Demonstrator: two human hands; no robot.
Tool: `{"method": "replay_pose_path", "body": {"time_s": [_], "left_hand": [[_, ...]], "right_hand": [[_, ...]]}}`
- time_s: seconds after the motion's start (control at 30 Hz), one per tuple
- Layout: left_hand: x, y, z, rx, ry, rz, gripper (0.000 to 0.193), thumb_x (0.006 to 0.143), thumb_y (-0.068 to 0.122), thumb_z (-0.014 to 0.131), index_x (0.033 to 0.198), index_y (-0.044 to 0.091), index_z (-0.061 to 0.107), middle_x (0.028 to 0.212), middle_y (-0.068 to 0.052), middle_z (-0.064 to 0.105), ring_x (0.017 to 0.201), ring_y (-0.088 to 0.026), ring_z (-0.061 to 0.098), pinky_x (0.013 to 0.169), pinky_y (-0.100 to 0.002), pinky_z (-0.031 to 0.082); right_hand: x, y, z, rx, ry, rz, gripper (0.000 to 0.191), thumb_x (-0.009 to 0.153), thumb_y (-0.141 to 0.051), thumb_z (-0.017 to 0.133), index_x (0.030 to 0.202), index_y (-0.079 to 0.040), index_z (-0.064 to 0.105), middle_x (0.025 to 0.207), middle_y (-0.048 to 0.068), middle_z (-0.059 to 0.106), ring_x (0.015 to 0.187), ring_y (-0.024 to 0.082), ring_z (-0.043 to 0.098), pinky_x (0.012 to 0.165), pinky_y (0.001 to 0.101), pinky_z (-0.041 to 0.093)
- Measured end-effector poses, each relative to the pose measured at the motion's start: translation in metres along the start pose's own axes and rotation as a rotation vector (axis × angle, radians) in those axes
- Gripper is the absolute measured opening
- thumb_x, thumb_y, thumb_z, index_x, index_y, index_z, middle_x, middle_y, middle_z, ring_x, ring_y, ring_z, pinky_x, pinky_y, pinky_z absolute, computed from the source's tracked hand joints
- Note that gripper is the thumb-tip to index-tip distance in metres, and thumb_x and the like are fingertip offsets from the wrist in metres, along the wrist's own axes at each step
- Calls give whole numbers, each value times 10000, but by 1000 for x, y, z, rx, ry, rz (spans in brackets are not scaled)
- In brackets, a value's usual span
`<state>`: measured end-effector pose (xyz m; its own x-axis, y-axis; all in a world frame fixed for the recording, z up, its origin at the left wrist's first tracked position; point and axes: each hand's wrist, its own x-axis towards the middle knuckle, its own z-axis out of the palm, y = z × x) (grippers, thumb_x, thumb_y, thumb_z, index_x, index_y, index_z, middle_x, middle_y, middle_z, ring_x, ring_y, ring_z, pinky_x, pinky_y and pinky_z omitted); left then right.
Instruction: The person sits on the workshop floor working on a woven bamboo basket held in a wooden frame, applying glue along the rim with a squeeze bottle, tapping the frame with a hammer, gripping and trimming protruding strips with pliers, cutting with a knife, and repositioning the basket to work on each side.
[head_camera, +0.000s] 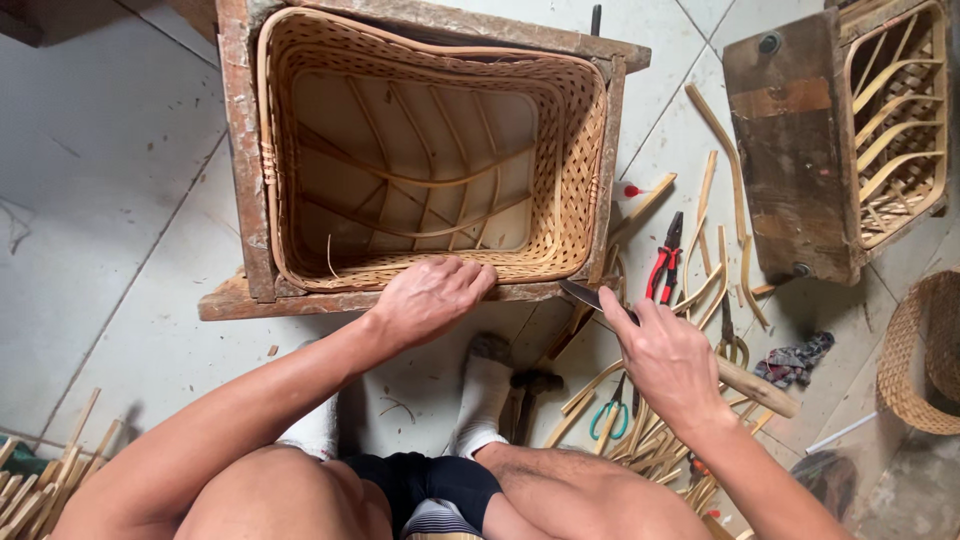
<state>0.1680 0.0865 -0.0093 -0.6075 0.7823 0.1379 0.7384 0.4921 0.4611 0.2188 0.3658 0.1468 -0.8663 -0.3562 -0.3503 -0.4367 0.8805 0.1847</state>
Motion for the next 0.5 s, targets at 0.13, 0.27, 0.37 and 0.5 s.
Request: {"method": "replay_pose_path", "body": {"time_s": [0.13, 0.27, 0.37, 0.5], "left_hand": [[-2, -2, 5, -4, 7, -1, 327, 851, 165, 592, 1142, 19, 564, 891, -88, 670, 846, -236, 699, 731, -369, 568], [-2, -3, 10, -2, -30, -3, 300, 880, 172, 589, 1136, 20, 564, 902, -91, 674, 852, -239, 701, 727, -372, 570], [-1, -2, 8, -18, -36, -1, 295, 881, 168, 586, 1139, 26, 564, 913, -85, 674, 865, -240, 700, 751, -373, 568], [3, 1, -12, -59, -36, -29, 357, 917, 160, 600, 1239, 15, 548, 1007, -116, 692, 963, -274, 697, 832, -400, 560]], "right_hand": [[-2, 1, 13, 67, 124, -20, 600, 789, -49, 668, 1380, -146, 621, 828, 87, 607, 712, 238, 641, 602, 375, 545], [5, 8, -1, 42, -36, -36, 511, 893, -119, 677, 1395, -174, 608, 777, 82, 603, 677, 221, 639, 575, 373, 544], [-8, 13, -38, -173, -344, 95, 549, 883, -55, 639, 1390, -258, 582, 811, 38, 629, 768, 195, 673, 619, 356, 562], [-17, 4, -68, 221, -67, 214, 535, 909, -172, 659, 1433, -223, 564, 859, 114, 664, 731, 310, 666, 643, 440, 542]]}}
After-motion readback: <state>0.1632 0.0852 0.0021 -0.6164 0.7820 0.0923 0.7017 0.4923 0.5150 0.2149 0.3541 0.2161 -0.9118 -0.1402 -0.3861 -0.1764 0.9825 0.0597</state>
